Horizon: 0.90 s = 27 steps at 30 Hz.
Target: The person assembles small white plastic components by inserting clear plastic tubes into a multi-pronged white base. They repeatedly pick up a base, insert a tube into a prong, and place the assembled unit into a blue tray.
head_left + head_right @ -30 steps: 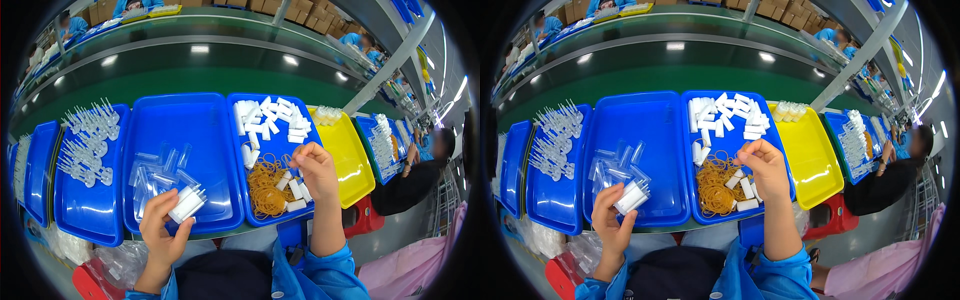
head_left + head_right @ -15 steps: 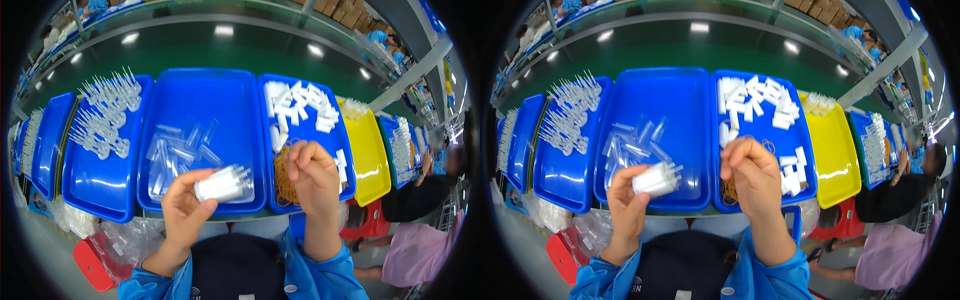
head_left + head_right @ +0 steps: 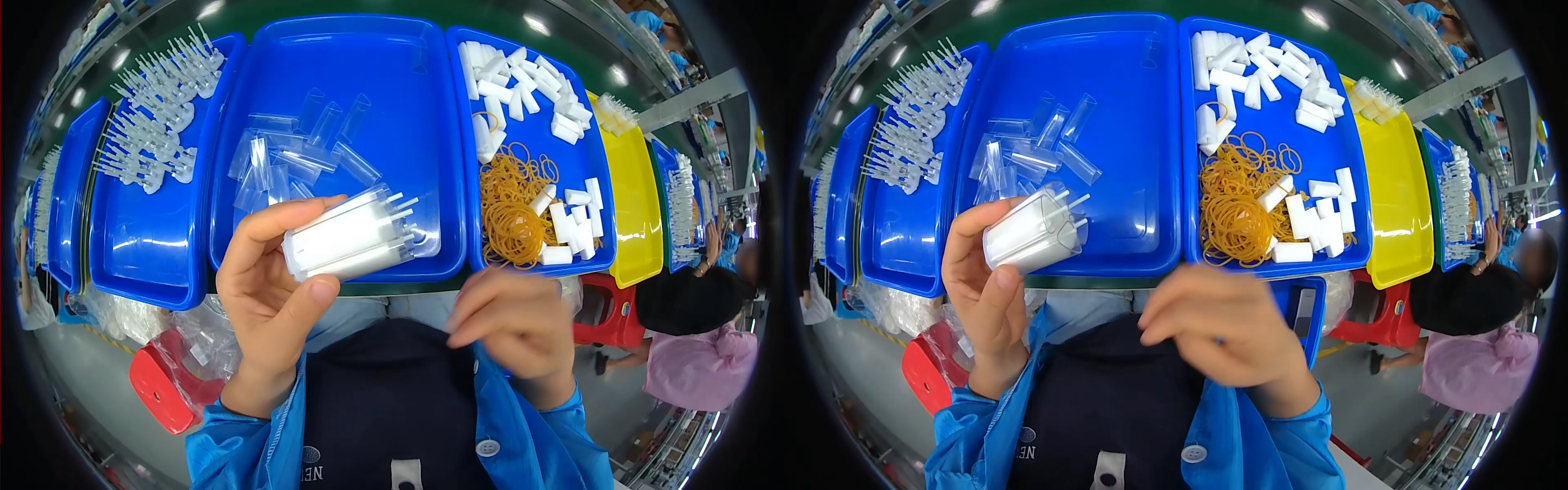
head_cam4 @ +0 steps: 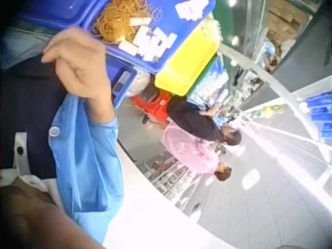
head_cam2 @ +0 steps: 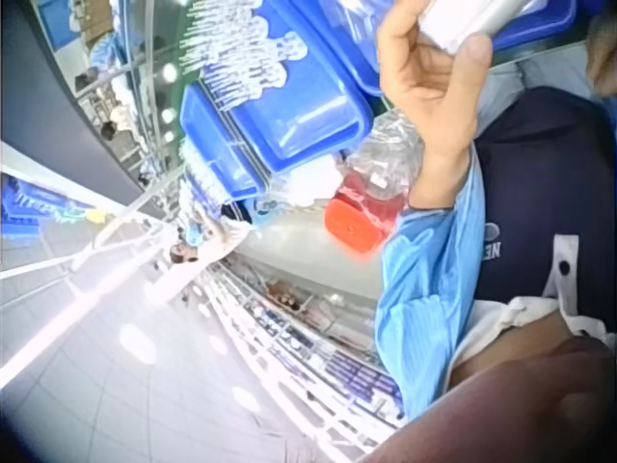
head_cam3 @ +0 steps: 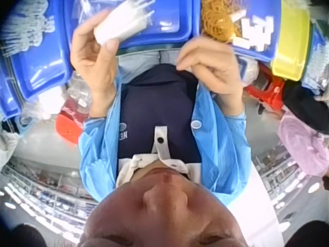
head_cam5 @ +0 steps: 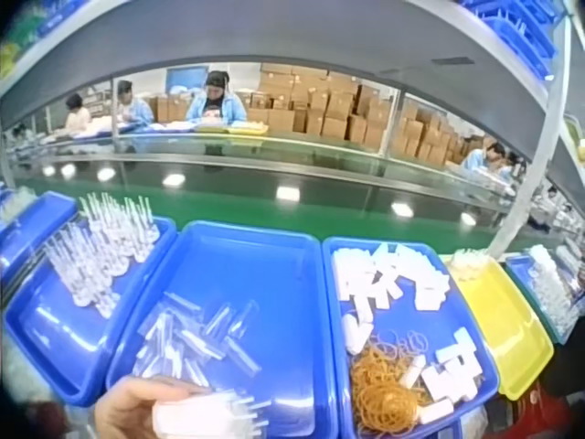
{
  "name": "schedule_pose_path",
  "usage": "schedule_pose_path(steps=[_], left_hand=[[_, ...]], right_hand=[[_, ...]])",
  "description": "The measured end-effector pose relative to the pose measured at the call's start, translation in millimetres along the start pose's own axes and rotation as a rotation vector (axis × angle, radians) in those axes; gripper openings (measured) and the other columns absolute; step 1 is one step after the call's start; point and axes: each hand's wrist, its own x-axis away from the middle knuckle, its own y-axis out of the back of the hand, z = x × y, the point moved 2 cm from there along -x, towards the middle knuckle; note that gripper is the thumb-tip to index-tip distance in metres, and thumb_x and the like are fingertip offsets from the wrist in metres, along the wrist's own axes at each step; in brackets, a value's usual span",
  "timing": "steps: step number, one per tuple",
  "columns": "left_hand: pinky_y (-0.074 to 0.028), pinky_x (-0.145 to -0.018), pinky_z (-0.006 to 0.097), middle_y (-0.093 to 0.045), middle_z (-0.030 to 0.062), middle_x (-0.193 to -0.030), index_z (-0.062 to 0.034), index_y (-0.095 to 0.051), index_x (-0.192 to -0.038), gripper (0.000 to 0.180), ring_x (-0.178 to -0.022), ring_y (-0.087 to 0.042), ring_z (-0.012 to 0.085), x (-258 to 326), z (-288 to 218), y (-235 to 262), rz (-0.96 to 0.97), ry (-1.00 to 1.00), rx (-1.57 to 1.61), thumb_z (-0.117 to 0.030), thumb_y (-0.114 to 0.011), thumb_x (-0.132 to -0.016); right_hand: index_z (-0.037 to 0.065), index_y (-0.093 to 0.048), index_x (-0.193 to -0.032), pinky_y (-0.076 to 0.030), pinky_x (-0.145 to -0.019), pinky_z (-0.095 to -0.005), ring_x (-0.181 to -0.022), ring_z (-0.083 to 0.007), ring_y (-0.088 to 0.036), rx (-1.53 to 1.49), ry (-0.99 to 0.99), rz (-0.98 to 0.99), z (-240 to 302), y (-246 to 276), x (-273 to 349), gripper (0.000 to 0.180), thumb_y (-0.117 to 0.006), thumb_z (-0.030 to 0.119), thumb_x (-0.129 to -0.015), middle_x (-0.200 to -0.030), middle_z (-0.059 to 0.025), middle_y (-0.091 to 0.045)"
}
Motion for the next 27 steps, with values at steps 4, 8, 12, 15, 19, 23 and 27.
schedule_pose_path(steps=[4, 8, 12, 15, 19, 23, 27], left_hand=[[-0.044, -0.103, 0.037, -0.057, 0.0248, -0.127, 0.0064, -0.050, -0.127, 0.048, -0.118, -0.058, 0.0266, 1.8, -1.4, -3.0, 0.052, -0.008, 0.041, -0.002, -0.069, -0.084], [-0.043, -0.104, 0.037, -0.056, 0.0248, -0.128, 0.0067, -0.050, -0.127, 0.048, -0.120, -0.057, 0.0267, 5.3, 1.2, -4.1, 0.091, 0.007, 0.039, 0.002, -0.069, -0.083], [-0.043, -0.104, 0.037, -0.056, 0.0243, -0.127, 0.0069, -0.051, -0.126, 0.047, -0.120, -0.056, 0.0266, 7.3, 0.3, -6.2, 0.094, 0.034, 0.022, 0.002, -0.069, -0.082], [-0.044, -0.103, 0.037, -0.057, 0.0238, -0.126, 0.0072, -0.052, -0.125, 0.046, -0.119, -0.057, 0.0262, 8.0, -2.4, -5.3, 0.100, 0.023, -0.006, 0.003, -0.069, -0.083], [-0.045, -0.102, 0.037, -0.056, 0.0233, -0.126, 0.0079, -0.053, -0.124, 0.045, -0.118, -0.057, 0.0257, 11.1, -3.5, -1.9, 0.076, 0.046, 0.020, 0.004, -0.069, -0.083], [-0.049, -0.098, 0.037, -0.056, 0.0227, -0.125, 0.0086, -0.053, -0.123, 0.043, -0.117, -0.058, 0.0256, 6.1, -0.4, -6.0, 0.100, 0.097, 0.060, 0.006, -0.069, -0.083], [-0.050, -0.096, 0.036, -0.056, 0.0223, -0.126, 0.0081, -0.053, -0.123, 0.043, -0.116, -0.058, 0.0254, 3.9, -2.1, -7.8, 0.125, 0.073, 0.048, 0.006, -0.068, -0.083]], right_hand=[[0.007, -0.069, -0.087, -0.050, -0.068, -0.0359, -0.080, -0.0289, -0.063, 0.064, -0.332, 0.146, -42.6, -49.3, 37.1, 0.020, -0.058, -0.002, -0.074, -0.093, -0.0085, -0.064], [0.007, -0.070, -0.092, -0.049, -0.075, -0.0422, -0.087, -0.0301, -0.063, 0.693, -0.171, 0.131, -110.0, -82.6, 72.5, 0.018, -0.061, 0.004, -0.077, -0.095, -0.0057, -0.065], [0.005, -0.068, -0.090, -0.048, -0.078, -0.0431, -0.096, -0.0303, -0.061, 0.671, -0.252, 0.169, -135.9, -107.7, 64.3, 0.014, -0.062, 0.007, -0.077, -0.102, -0.0063, -0.064], [0.003, -0.066, -0.090, -0.048, -0.080, -0.0414, -0.096, -0.0288, -0.062, 0.696, -0.117, 0.216, -140.3, -110.4, 62.2, 0.014, -0.060, 0.010, -0.080, -0.104, -0.0100, -0.063], [0.002, -0.059, -0.085, -0.047, -0.073, -0.0348, -0.083, -0.0230, -0.062, 0.028, -0.386, 0.160, -117.4, -103.4, 67.7, 0.016, -0.058, 0.016, -0.092, -0.092, -0.0112, -0.060], [0.004, -0.054, -0.086, -0.043, -0.063, -0.0284, -0.069, -0.0162, -0.056, -1.182, -0.681, 0.027, -64.5, -95.5, 72.3, 0.021, -0.054, 0.022, -0.098, -0.086, -0.0117, -0.059], [0.003, -0.054, -0.095, -0.042, -0.055, -0.0285, -0.055, -0.0163, -0.054, -1.293, -0.327, -0.105, -4.5, -50.1, 59.1, 0.013, -0.053, 0.016, -0.097, -0.107, -0.0239, -0.064]])
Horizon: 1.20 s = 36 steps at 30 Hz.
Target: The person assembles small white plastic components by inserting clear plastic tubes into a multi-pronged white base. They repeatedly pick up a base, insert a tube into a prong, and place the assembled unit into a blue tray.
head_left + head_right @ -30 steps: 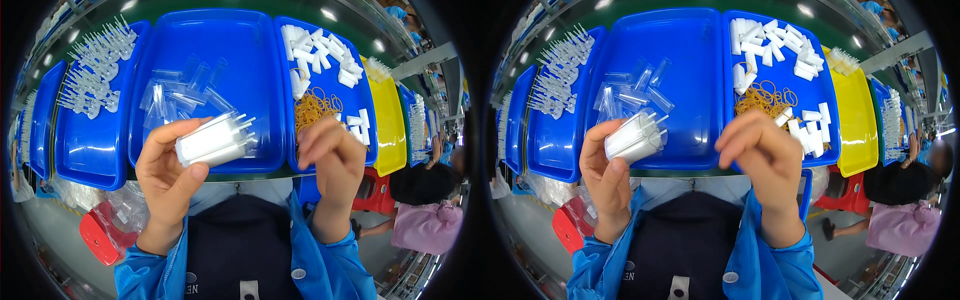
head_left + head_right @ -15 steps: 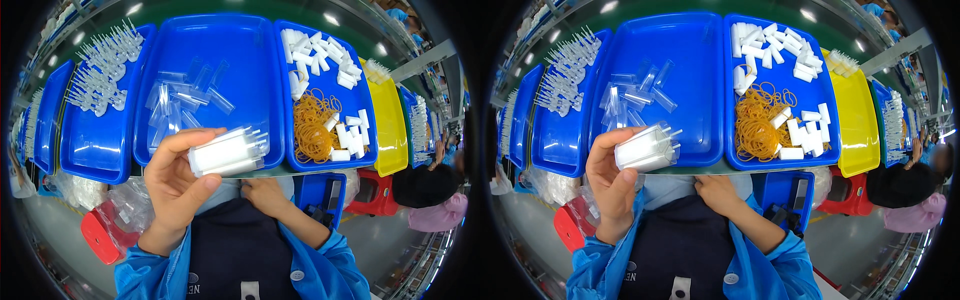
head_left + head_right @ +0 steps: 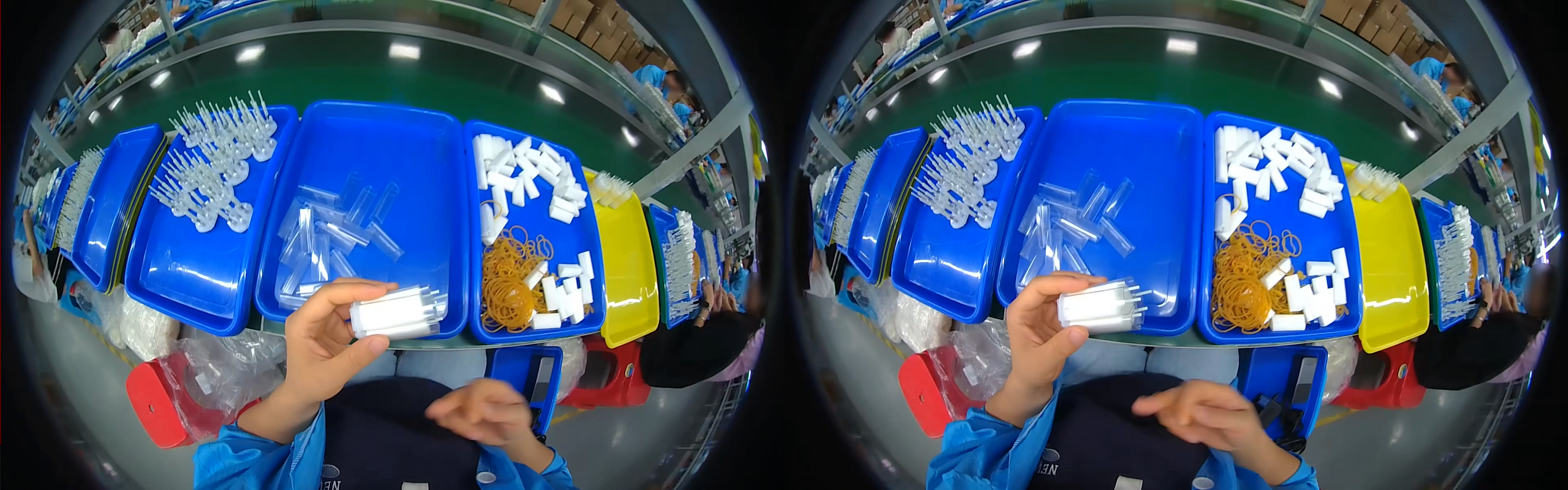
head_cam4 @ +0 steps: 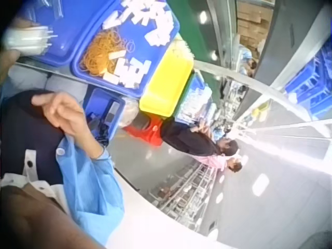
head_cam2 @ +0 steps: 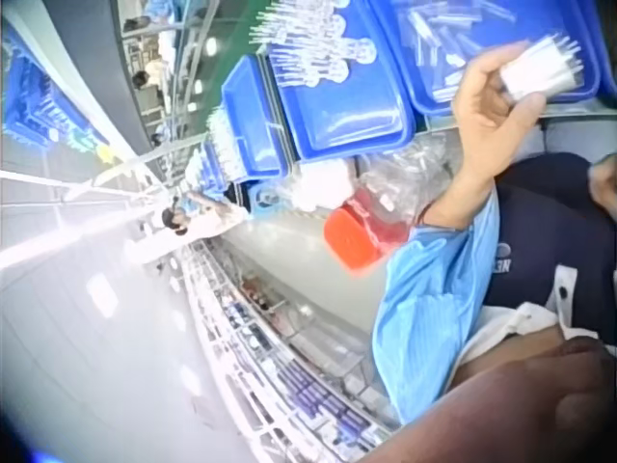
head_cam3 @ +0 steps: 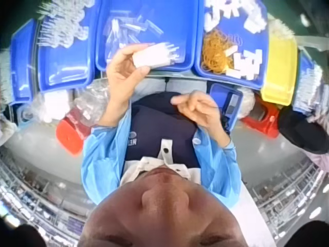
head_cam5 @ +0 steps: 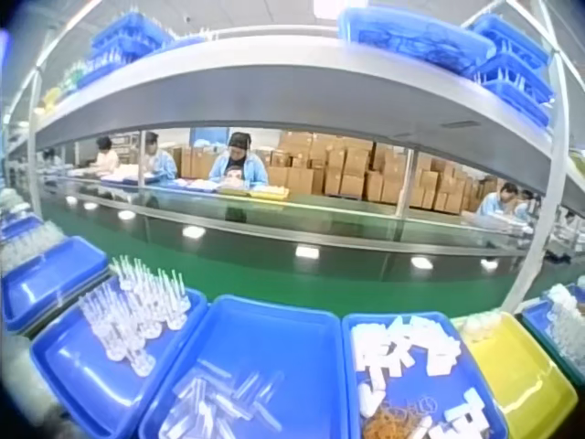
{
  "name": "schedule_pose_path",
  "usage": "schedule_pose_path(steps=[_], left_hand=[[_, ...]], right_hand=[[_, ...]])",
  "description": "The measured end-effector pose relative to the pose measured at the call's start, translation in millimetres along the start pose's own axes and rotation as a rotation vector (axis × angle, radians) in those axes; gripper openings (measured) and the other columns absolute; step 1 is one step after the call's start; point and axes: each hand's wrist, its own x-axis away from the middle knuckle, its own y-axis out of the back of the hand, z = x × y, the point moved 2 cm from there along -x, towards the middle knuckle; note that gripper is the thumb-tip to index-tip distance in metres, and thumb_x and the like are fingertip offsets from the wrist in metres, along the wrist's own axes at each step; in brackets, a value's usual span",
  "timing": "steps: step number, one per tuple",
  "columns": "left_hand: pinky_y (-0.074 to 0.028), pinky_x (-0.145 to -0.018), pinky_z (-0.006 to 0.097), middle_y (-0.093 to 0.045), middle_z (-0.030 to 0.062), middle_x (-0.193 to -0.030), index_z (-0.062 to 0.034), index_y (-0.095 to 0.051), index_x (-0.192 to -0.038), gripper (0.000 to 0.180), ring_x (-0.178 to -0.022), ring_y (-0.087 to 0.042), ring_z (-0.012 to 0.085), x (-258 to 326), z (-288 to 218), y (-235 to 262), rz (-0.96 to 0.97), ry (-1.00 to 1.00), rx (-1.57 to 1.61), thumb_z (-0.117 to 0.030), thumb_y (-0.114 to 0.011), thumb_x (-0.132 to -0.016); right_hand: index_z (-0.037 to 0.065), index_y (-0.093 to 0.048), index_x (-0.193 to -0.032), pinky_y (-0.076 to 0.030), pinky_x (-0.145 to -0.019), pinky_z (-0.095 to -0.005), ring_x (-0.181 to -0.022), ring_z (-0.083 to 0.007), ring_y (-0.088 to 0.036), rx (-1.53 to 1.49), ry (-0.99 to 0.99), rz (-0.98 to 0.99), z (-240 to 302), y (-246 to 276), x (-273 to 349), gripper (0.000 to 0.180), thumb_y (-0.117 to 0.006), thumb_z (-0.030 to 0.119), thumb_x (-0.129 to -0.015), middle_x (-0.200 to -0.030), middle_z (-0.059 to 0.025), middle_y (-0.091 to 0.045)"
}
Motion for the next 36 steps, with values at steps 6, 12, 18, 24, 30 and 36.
schedule_pose_path(steps=[6, 12, 18, 24, 30, 36], left_hand=[[-0.050, -0.098, 0.039, -0.056, 0.0213, -0.126, 0.0067, -0.055, -0.122, 0.042, -0.118, -0.057, 0.0265, 1.4, 2.8, -5.3, 0.040, 0.041, 0.057, 0.009, -0.067, -0.082], [-0.052, -0.096, 0.041, -0.057, 0.0222, -0.125, 0.0062, -0.054, -0.124, 0.043, -0.117, -0.058, 0.0290, 3.3, 15.4, -11.1, 0.125, 0.111, 0.145, 0.006, -0.067, -0.083], [-0.059, -0.086, 0.044, -0.049, 0.0291, -0.125, -0.0016, -0.050, -0.128, 0.045, -0.112, -0.058, 0.0442, 11.2, 32.0, 8.2, 0.104, 0.385, 1.138, -0.008, -0.065, -0.086], [-0.055, -0.089, 0.043, -0.051, 0.0277, -0.125, -0.0059, -0.052, -0.127, 0.045, -0.116, -0.055, 0.0422, 4.3, 44.7, -13.2, 0.265, 0.152, 1.132, -0.011, -0.068, -0.085], [-0.052, -0.093, 0.044, -0.056, 0.0264, -0.123, -0.0008, -0.060, -0.116, 0.042, -0.110, -0.062, 0.0396, 1.2, 25.9, -6.2, 0.206, -0.287, 0.035, 0.006, -0.074, -0.078], [-0.055, -0.088, 0.041, -0.060, 0.0232, -0.117, -0.0002, -0.064, -0.109, 0.038, -0.104, -0.065, 0.0373, -2.1, 22.4, -17.1, 0.217, -0.565, -0.529, 0.009, -0.074, -0.074]], right_hand=[[0.002, -0.051, -0.130, -0.052, -0.057, -0.0256, -0.075, -0.0205, -0.066, 1.261, 0.415, -0.285, 86.2, -23.6, -40.2, 0.063, -0.078, 0.011, -0.074, -0.137, -0.0234, -0.050], [0.009, -0.046, -0.129, -0.052, -0.062, -0.0298, -0.100, -0.0187, -0.066, 1.842, 0.371, 0.028, 73.4, -40.9, -89.0, 0.073, -0.085, 0.015, -0.068, -0.132, -0.0125, -0.053], [0.000, -0.065, -0.095, -0.047, -0.068, -0.0287, -0.061, -0.0173, -0.065, 0.952, -0.220, 0.241, 73.3, -13.0, -71.7, 0.013, -0.061, 0.012, -0.090, -0.082, -0.0108, -0.070], [-0.002, -0.066, -0.115, -0.041, -0.084, -0.0345, -0.058, -0.0171, -0.064, -0.237, 0.327, 0.219, 16.8, -11.7, -52.8, 0.031, -0.052, -0.003, -0.088, -0.110, -0.0233, -0.067], [0.000, -0.055, -0.134, -0.052, -0.078, -0.0287, -0.078, -0.0201, -0.071, 0.574, 0.333, -0.023, 49.5, -20.4, -58.2, 0.060, -0.075, 0.006, -0.077, -0.132, -0.0222, -0.057], [0.004, -0.062, -0.124, -0.055, -0.071, -0.0238, -0.094, -0.0174, -0.066, 1.327, 0.467, -0.165, 54.6, -26.9, -67.2, 0.057, -0.082, 0.003, -0.070, -0.116, -0.0128, -0.062]])
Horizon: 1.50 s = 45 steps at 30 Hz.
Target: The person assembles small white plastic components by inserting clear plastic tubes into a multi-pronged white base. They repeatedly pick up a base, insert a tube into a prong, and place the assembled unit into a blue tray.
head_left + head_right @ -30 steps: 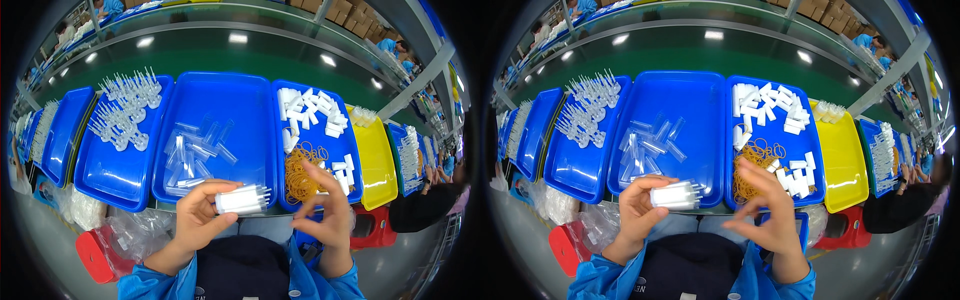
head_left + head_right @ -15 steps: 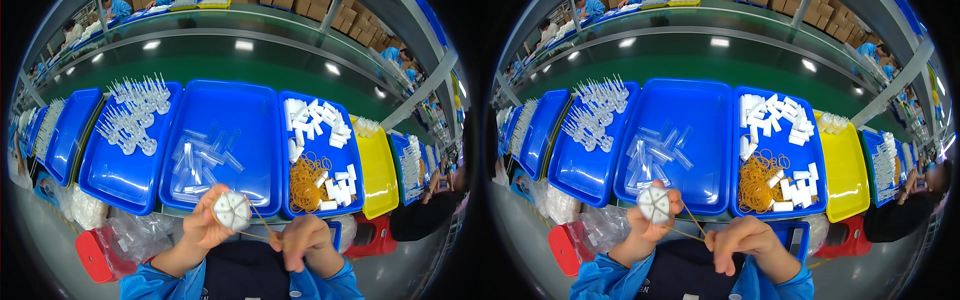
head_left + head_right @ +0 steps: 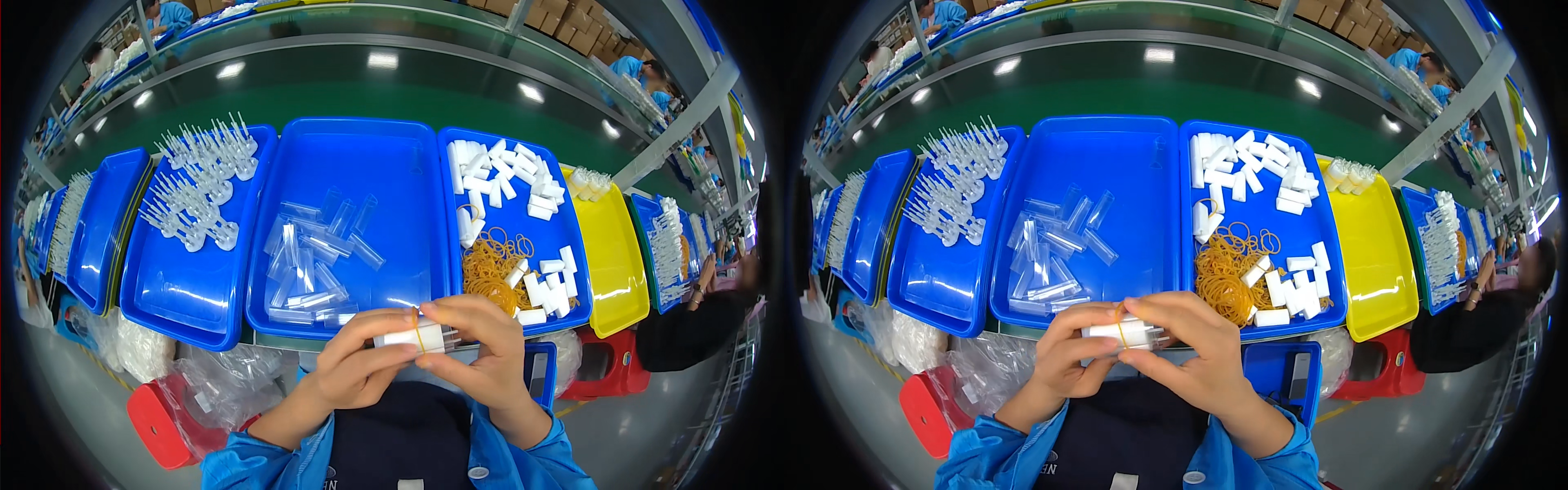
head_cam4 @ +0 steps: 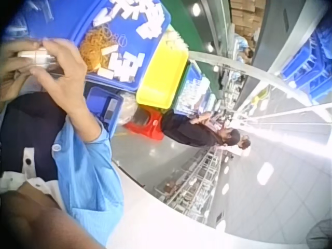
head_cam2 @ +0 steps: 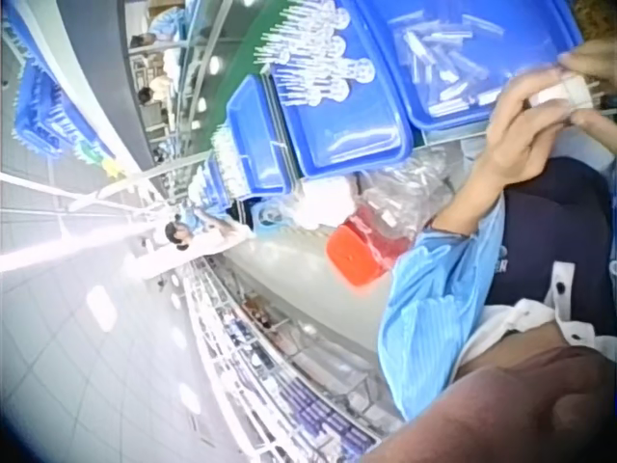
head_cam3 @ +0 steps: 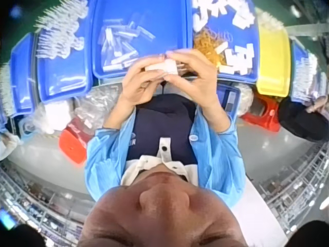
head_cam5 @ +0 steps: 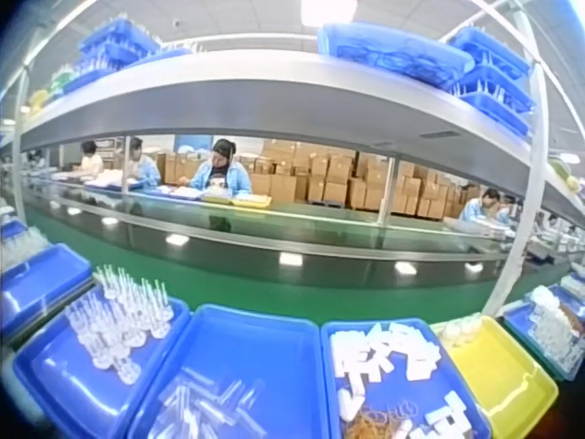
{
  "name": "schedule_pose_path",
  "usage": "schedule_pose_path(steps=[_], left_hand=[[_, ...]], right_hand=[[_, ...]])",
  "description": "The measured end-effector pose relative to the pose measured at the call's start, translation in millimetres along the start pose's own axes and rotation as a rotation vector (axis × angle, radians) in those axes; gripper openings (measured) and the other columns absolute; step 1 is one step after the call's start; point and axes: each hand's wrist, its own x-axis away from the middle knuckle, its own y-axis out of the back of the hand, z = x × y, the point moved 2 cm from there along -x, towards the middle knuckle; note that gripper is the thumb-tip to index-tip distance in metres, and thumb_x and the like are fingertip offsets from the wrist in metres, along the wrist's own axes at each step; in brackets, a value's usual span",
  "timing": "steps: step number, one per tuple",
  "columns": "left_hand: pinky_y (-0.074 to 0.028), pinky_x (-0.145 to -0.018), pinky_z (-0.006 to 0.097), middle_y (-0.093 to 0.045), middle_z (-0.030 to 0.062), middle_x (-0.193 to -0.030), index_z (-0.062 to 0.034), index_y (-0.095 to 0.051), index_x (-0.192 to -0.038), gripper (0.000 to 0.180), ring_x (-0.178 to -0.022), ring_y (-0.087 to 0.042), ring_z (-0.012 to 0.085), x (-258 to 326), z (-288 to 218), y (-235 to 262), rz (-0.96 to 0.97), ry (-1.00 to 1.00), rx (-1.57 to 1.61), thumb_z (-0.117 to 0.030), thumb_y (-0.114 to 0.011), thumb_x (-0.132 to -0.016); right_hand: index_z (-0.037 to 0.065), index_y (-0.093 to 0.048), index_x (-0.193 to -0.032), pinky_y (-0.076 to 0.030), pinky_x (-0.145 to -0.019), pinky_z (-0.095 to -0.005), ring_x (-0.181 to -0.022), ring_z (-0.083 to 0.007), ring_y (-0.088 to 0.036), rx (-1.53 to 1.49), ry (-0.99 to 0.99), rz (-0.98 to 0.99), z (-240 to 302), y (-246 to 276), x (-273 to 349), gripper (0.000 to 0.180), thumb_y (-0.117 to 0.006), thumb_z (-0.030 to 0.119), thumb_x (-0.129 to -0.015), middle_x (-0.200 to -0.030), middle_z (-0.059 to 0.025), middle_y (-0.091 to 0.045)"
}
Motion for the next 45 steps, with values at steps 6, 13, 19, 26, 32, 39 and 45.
schedule_pose_path(steps=[6, 13, 19, 26, 32, 39, 45], left_hand=[[-0.051, -0.095, 0.040, -0.054, 0.0230, -0.125, 0.0045, -0.053, -0.121, 0.045, -0.118, -0.057, 0.0335, 6.9, 0.0, -8.6, -0.137, 0.270, 0.382, 0.008, -0.070, -0.079], [-0.043, -0.105, 0.041, -0.046, 0.0239, -0.137, 0.0065, -0.045, -0.130, 0.049, -0.126, -0.050, 0.0284, 8.2, 5.4, -23.3, -0.283, 0.555, 0.754, 0.010, -0.063, -0.085], [-0.040, -0.109, 0.042, -0.041, 0.0256, -0.144, 0.0071, -0.039, -0.138, 0.055, -0.134, -0.043, 0.0304, 4.5, 1.0, -28.3, -0.231, 0.499, 0.790, 0.012, -0.059, -0.087], [-0.043, -0.108, 0.040, -0.036, 0.0230, -0.149, 0.0083, -0.032, -0.145, 0.061, -0.137, -0.039, 0.0283, 8.6, -9.1, -41.4, -0.038, 0.652, 0.805, 0.012, -0.057, -0.090], [-0.046, -0.105, 0.039, -0.043, 0.0265, -0.143, 0.0107, -0.036, -0.142, 0.054, -0.130, -0.048, 0.0293, 9.3, -3.0, -42.2, -0.061, 0.701, 0.744, 0.011, -0.055, -0.092], [-0.052, -0.097, 0.041, -0.057, 0.0244, -0.129, 0.0108, -0.043, -0.136, 0.041, -0.114, -0.061, 0.0308, 4.5, 2.0, -43.3, -0.112, 0.846, 1.033, -0.009, -0.049, -0.101], [-0.057, -0.085, 0.037, -0.065, 0.0216, -0.112, 0.0109, -0.054, -0.124, 0.037, -0.095, -0.068, 0.0258, 7.6, 2.8, -46.1, -0.026, 0.917, 1.143, -0.019, -0.042, -0.105]], right_hand=[[-0.001, -0.046, -0.122, -0.057, -0.078, -0.0286, -0.096, -0.0262, -0.069, -0.865, -0.264, -0.214, -19.5, -11.3, 14.6, 0.064, -0.083, -0.001, -0.070, -0.123, -0.0200, -0.052], [-0.003, -0.043, -0.127, -0.051, -0.090, -0.0331, -0.098, -0.0231, -0.066, -0.281, 0.054, -0.422, -15.0, -19.5, 25.2, 0.073, -0.085, 0.006, -0.069, -0.127, -0.0181, -0.050], [-0.002, -0.038, -0.138, -0.045, -0.099, -0.0373, -0.119, -0.0242, -0.054, -0.607, -0.110, -0.458, -29.0, -22.7, 23.1, 0.082, -0.084, 0.019, -0.073, -0.135, -0.0175, -0.048], [0.002, -0.051, -0.126, -0.046, -0.103, -0.0424, -0.118, -0.0298, -0.057, -1.380, -0.390, -0.405, -39.7, -21.6, 6.4, 0.038, -0.064, 0.016, -0.093, -0.118, -0.0187, -0.063], [0.004, -0.055, -0.117, -0.050, -0.096, -0.0395, -0.113, -0.0269, -0.061, -1.211, -0.388, -0.498, -36.2, -24.4, 5.1, 0.026, -0.062, 0.017, -0.095, -0.103, -0.0142, -0.069], [0.000, -0.041, -0.136, -0.052, -0.090, -0.0349, -0.111, -0.0262, -0.061, -1.021, -0.255, -0.264, -21.2, -9.8, -2.0, 0.053, -0.056, 0.033, -0.098, -0.124, -0.0195, -0.059], [0.001, -0.041, -0.134, -0.053, -0.089, -0.0347, -0.108, -0.0259, -0.062, -1.094, -0.236, -0.235, -26.8, -11.7, 3.5, 0.047, -0.056, 0.027, -0.098, -0.119, -0.0174, -0.058]])
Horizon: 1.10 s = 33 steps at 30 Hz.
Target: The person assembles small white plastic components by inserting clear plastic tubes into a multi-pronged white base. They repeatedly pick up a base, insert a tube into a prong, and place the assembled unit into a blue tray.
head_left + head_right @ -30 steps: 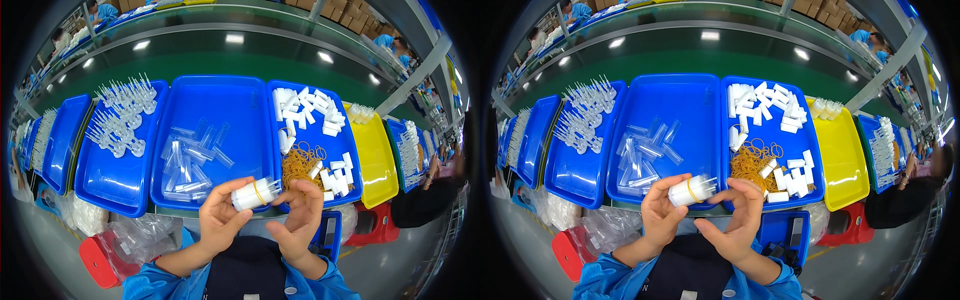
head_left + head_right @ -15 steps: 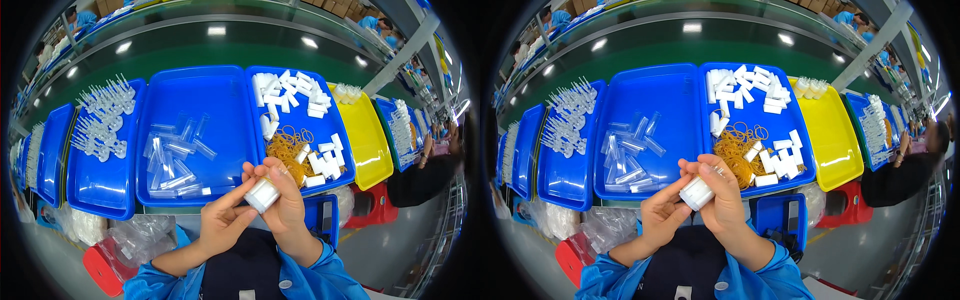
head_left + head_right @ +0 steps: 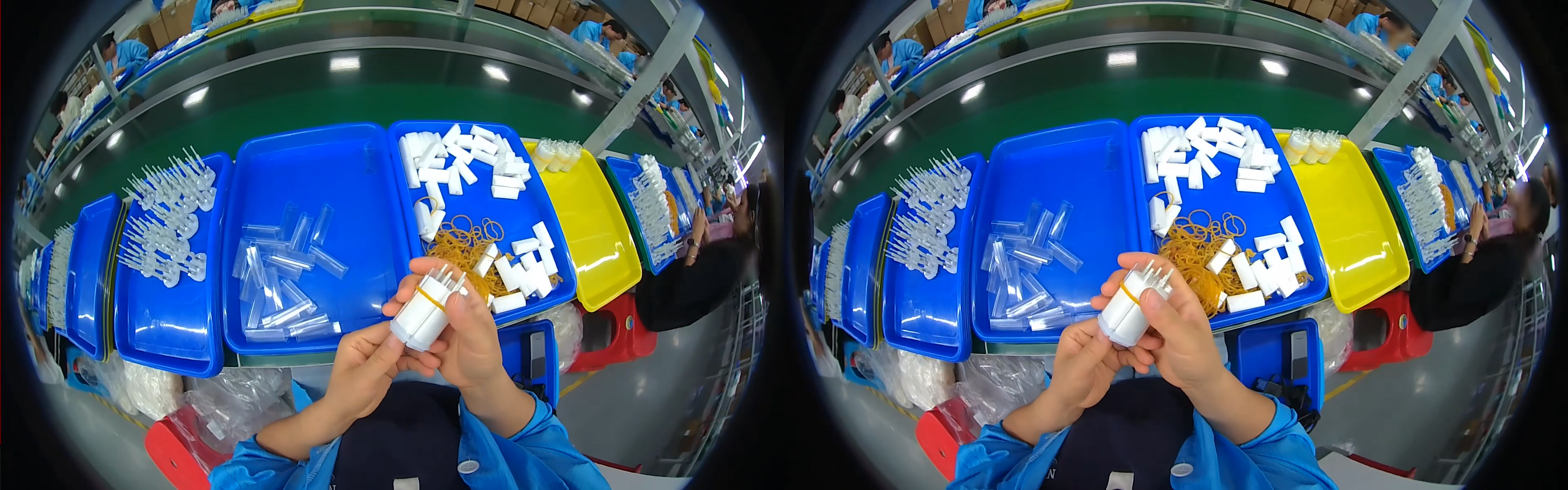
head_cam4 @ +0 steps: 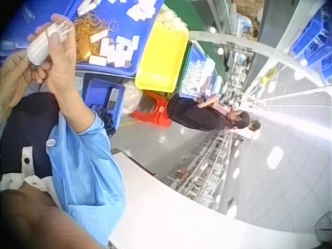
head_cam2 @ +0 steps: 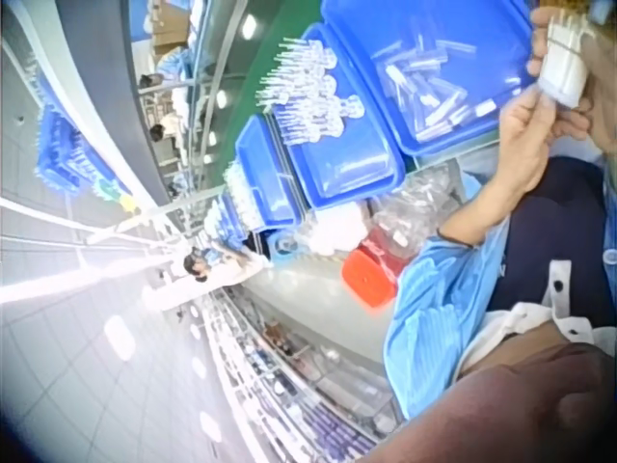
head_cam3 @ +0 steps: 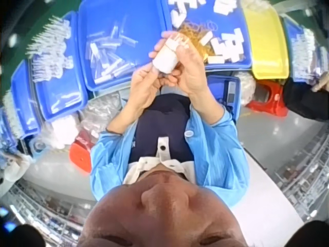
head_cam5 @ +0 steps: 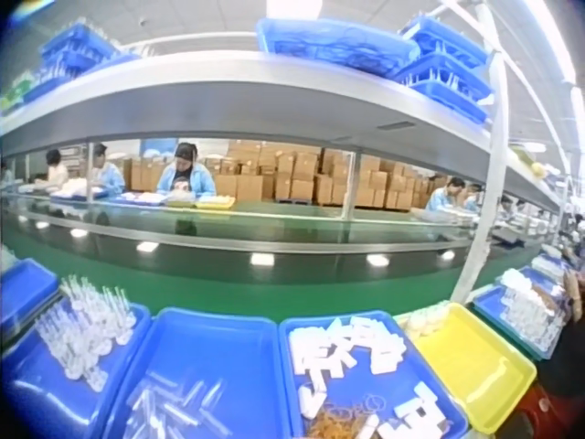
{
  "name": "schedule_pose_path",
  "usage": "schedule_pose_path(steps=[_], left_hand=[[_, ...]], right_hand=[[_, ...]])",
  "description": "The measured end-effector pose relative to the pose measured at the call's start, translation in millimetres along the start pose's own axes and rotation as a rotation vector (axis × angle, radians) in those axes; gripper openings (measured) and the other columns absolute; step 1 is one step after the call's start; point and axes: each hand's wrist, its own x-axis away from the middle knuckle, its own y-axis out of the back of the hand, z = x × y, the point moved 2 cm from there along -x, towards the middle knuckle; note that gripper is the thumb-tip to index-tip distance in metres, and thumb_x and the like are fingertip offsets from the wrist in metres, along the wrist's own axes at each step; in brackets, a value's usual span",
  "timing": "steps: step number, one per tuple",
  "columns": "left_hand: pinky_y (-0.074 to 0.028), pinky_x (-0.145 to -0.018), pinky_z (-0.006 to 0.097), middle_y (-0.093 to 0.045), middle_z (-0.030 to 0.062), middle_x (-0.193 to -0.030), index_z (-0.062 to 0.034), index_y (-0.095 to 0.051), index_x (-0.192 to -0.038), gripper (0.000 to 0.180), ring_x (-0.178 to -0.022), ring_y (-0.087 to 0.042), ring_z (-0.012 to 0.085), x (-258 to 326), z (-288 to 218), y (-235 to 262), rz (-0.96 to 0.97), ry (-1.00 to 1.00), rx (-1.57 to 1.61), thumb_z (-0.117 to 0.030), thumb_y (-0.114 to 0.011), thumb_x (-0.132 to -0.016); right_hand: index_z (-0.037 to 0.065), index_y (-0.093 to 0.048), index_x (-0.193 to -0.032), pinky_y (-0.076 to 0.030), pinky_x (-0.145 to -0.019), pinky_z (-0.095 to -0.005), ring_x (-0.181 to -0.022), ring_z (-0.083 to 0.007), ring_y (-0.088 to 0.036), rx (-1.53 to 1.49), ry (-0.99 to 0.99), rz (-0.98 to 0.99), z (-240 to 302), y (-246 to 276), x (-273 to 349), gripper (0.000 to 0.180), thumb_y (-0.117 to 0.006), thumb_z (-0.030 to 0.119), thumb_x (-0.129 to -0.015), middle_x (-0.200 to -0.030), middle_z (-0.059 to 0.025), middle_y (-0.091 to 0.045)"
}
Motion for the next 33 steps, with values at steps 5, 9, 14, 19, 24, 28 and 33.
schedule_pose_path(steps=[5, 9, 14, 19, 24, 28, 33], left_hand=[[-0.057, -0.083, 0.036, -0.067, 0.0209, -0.108, 0.0099, -0.055, -0.126, 0.034, -0.092, -0.068, 0.0230, -1.9, -0.2, -2.0, -0.038, 0.061, -0.124, -0.014, -0.045, -0.104], [-0.056, -0.085, 0.034, -0.068, 0.0202, -0.109, 0.0079, -0.057, -0.126, 0.031, -0.096, -0.067, 0.0219, 14.6, -13.5, -2.5, -0.073, 0.087, -0.417, -0.004, -0.052, -0.099], [-0.055, -0.088, 0.032, -0.068, 0.0181, -0.110, 0.0065, -0.061, -0.121, 0.028, -0.102, -0.067, 0.0222, 21.9, -12.5, 0.1, -0.040, 0.096, -0.508, 0.001, -0.056, -0.095], [-0.055, -0.090, 0.033, -0.068, 0.0178, -0.108, 0.0067, -0.064, -0.118, 0.025, -0.103, -0.067, 0.0231, 15.1, -7.2, -6.0, -0.026, 0.134, -0.536, 0.002, -0.057, -0.094], [-0.055, -0.090, 0.033, -0.068, 0.0180, -0.107, 0.0075, -0.063, -0.117, 0.025, -0.101, -0.068, 0.0238, 19.3, -15.5, -6.2, -0.021, 0.077, -0.691, 0.005, -0.058, -0.092], [-0.055, -0.089, 0.033, -0.068, 0.0184, -0.107, 0.0073, -0.064, -0.116, 0.026, -0.098, -0.069, 0.0250, 25.9, -21.8, -3.3, -0.110, 0.098, -0.703, 0.006, -0.058, -0.091], [-0.056, -0.087, 0.033, -0.068, 0.0187, -0.107, 0.0072, -0.063, -0.117, 0.026, -0.097, -0.069, 0.0262, 30.5, -23.0, 2.9, -0.187, 0.120, -0.649, 0.007, -0.057, -0.092]], right_hand=[[0.002, -0.044, -0.130, -0.051, -0.087, -0.0327, -0.103, -0.0223, -0.061, 0.170, 0.033, -0.049, 13.6, 4.1, 0.9, 0.045, -0.057, 0.031, -0.097, -0.110, -0.0143, -0.060], [0.007, -0.048, -0.124, -0.049, -0.085, -0.0301, -0.099, -0.0137, -0.058, 0.672, 0.252, -0.243, 89.2, 32.8, -9.5, 0.035, -0.061, 0.009, -0.092, -0.109, -0.0098, -0.062], [0.004, -0.053, -0.115, -0.051, -0.075, -0.0342, -0.090, -0.0224, -0.063, 1.598, 0.607, -0.802, 217.2, 172.7, -33.3, 0.037, -0.069, 0.024, -0.089, -0.100, -0.0146, -0.064], [0.004, -0.053, -0.115, -0.052, -0.076, -0.0353, -0.086, -0.0249, -0.065, 1.351, 0.237, -1.150, 269.8, 297.6, -51.9, 0.045, -0.076, 0.022, -0.081, -0.095, -0.0143, -0.066], [0.004, -0.055, -0.116, -0.051, -0.069, -0.0308, -0.082, -0.0193, -0.063, 1.313, 0.228, -1.143, 273.6, 352.8, -101.6, 0.041, -0.074, 0.011, -0.081, -0.100, -0.0092, -0.065], [0.003, -0.057, -0.124, -0.050, -0.090, -0.0339, -0.104, -0.0241, -0.064, 1.350, 0.219, -1.165, 281.9, 376.4, -118.6, 0.049, -0.074, 0.010, -0.078, -0.114, -0.0125, -0.067], [-0.001, -0.052, -0.132, -0.049, -0.087, -0.0306, -0.104, -0.0215, -0.063, 1.152, 0.194, -0.895, 263.1, 348.7, -132.9, 0.057, -0.070, 0.004, -0.078, -0.116, -0.0125, -0.065]])
